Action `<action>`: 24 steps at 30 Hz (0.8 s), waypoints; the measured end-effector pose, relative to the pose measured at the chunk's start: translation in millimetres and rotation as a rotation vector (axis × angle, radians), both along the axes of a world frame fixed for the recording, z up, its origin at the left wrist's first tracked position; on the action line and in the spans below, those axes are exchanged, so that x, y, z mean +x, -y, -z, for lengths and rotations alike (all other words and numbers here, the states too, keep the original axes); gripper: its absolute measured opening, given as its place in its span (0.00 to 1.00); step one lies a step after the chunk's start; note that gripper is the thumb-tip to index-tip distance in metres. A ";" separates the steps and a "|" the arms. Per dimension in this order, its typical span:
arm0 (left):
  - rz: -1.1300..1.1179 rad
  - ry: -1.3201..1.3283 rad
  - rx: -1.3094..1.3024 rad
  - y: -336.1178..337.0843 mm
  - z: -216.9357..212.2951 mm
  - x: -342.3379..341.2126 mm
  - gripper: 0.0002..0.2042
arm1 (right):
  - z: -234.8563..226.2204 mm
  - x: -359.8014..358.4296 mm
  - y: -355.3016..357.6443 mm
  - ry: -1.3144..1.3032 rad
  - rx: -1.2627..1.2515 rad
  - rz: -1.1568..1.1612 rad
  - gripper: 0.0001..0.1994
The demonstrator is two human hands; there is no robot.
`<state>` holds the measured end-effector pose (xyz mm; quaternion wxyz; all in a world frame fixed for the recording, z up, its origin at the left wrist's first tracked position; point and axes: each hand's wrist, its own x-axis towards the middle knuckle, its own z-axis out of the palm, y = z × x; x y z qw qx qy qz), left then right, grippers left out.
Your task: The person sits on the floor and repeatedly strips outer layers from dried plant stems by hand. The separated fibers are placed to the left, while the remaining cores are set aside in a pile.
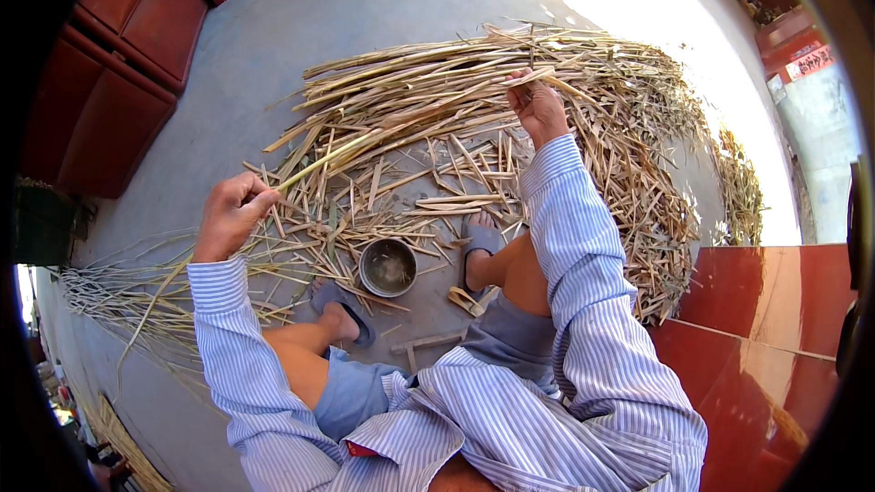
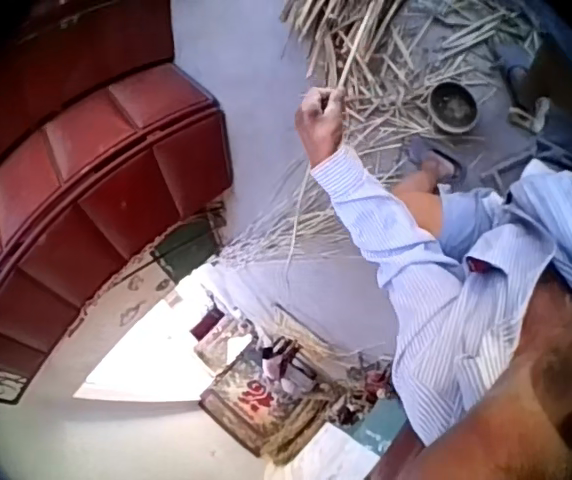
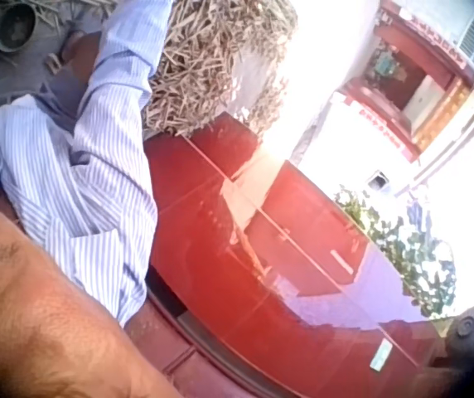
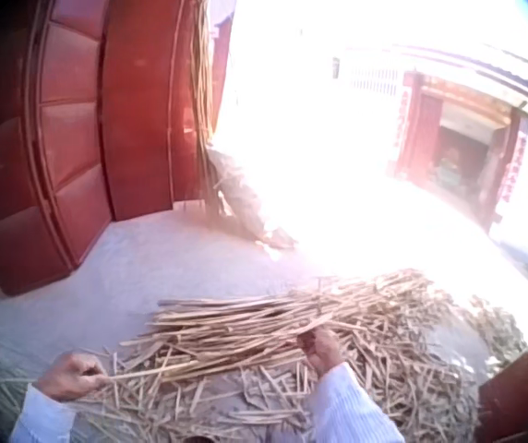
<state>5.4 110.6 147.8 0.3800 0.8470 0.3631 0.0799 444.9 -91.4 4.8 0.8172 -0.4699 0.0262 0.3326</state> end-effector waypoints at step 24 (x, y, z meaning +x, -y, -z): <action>0.019 0.037 0.203 7.1 2.1 -2.8 0.08 | -61.6 -110.0 -45.3 -0.026 0.131 -0.499 0.07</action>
